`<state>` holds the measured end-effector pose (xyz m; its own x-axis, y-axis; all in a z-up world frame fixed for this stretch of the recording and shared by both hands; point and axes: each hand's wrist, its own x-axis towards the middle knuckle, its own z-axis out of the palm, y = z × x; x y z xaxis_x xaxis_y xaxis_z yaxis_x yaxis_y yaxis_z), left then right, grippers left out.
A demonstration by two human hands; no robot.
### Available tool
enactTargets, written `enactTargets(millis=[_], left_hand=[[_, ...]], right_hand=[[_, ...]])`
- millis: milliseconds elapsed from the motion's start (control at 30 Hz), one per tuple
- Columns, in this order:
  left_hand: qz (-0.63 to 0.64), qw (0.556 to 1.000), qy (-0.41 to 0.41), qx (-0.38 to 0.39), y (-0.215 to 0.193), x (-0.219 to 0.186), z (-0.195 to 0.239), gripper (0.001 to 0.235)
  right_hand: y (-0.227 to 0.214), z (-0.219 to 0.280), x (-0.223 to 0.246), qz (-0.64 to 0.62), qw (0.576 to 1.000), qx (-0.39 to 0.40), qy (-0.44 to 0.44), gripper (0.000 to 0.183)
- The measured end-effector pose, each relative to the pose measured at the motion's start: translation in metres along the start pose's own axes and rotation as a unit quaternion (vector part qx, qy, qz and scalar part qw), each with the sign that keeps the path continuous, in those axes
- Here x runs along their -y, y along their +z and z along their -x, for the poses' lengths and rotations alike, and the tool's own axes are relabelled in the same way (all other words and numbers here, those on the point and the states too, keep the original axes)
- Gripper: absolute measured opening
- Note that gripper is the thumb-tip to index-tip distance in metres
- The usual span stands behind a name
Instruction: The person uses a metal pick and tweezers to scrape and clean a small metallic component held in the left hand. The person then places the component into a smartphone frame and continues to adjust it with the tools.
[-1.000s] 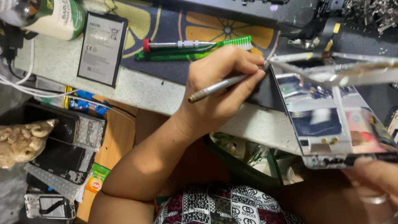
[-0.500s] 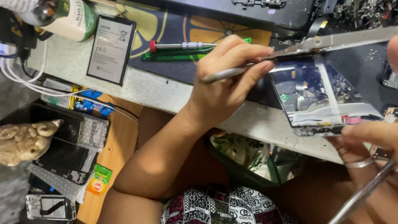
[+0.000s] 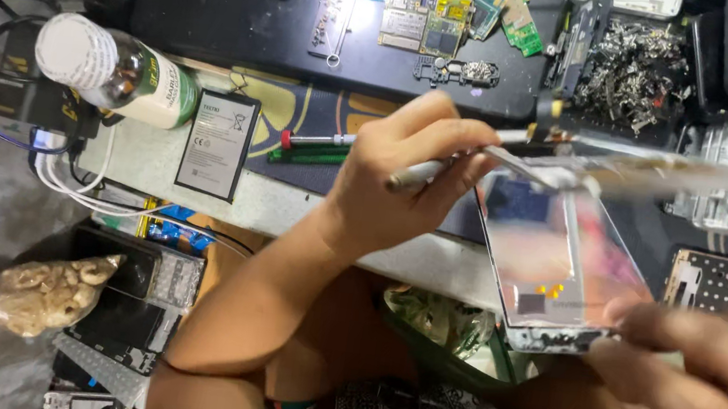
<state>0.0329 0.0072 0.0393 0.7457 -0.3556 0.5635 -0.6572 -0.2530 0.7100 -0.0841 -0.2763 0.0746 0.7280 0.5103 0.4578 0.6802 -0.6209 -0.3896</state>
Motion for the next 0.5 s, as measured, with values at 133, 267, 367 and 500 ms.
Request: enactTargets(millis=[133,267,367,500], left_hand=[[-0.028,0.996,0.075,0.026,-0.003,0.012,-0.021,0.015],[-0.017,0.997,0.076,0.014,0.007,0.024,-0.027,0.012],[-0.023,0.998,0.059,-0.017,0.01,0.027,-0.018,0.005],[-0.025,0.999,0.022,-0.043,0.008,0.034,-0.009,0.011]], right_hand=[[-0.007,-0.009,-0.001,0.021,0.999,0.037,-0.013,0.029],[-0.013,-0.014,-0.009,0.017,0.994,0.096,-0.04,0.047],[-0.012,-0.02,-0.014,-0.02,0.99,0.105,-0.097,0.047],[-0.01,-0.024,-0.013,-0.041,0.986,0.12,-0.104,0.049]])
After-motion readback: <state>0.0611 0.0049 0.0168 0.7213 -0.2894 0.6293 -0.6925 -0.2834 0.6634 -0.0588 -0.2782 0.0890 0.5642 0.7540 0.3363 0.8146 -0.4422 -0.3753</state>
